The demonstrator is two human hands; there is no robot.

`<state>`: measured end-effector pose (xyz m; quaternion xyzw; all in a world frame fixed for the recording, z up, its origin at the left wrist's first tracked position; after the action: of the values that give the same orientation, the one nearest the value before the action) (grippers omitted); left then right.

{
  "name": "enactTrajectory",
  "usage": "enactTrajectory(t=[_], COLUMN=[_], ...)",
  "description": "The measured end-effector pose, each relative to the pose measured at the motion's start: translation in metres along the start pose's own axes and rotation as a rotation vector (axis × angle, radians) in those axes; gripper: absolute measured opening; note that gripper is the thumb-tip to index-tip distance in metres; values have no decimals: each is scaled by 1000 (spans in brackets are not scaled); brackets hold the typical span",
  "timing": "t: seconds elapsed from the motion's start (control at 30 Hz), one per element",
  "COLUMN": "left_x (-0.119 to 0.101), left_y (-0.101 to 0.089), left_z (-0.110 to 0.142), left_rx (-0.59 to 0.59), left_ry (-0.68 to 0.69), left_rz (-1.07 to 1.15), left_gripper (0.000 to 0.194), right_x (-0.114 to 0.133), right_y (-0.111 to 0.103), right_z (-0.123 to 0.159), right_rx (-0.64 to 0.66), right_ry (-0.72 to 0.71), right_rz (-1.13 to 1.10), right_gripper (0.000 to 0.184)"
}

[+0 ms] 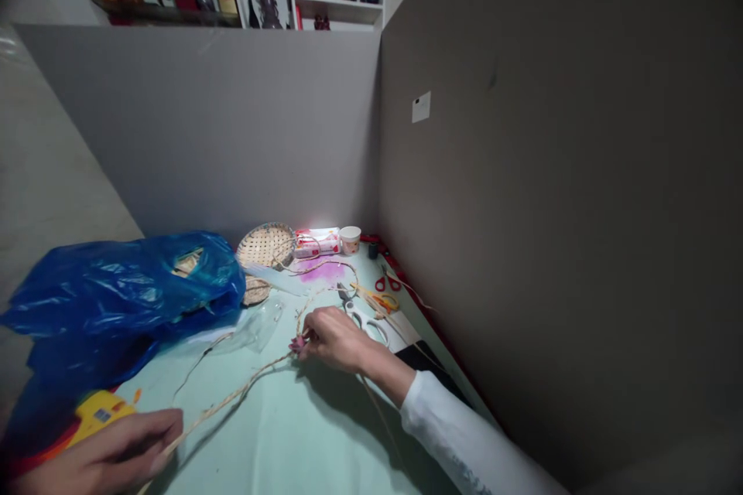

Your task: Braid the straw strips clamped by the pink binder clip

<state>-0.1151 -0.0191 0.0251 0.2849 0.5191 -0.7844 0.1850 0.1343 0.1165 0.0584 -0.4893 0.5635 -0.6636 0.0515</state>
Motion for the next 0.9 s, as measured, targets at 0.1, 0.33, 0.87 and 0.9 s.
enactTrajectory(t=[0.1,0.33,0.87,0.9], left_x=[-6,-24,-43,-38], left_y=[-10,-40,-84,-93], left_z=[-10,-34,-91,-89], left_rx=[49,82,-145,-169], left_ry=[14,21,6,4], left_rz=[49,368,289,318], left_gripper=[39,28,26,26], right_x=[-7,-30,-36,-38], right_y=[-10,-38,-57,-57], right_z=[7,-3,-21,-22], right_rx=[-35,-80,-105,-102], right_ry=[33,4,-35,-28], right_rz=[-31,-186,-50,-39], right_gripper=[17,22,11,13])
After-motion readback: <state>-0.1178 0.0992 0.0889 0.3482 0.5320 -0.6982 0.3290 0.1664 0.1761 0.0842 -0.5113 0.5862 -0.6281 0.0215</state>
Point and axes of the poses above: each hand's wrist, its own z-axis away from the middle knuckle, its own y-axis out of the palm, x = y × z, the point moved 5 cm from there along -z, towards the middle knuckle, and after that the axes turned 3 degrees about y, right-handed, at the moved point
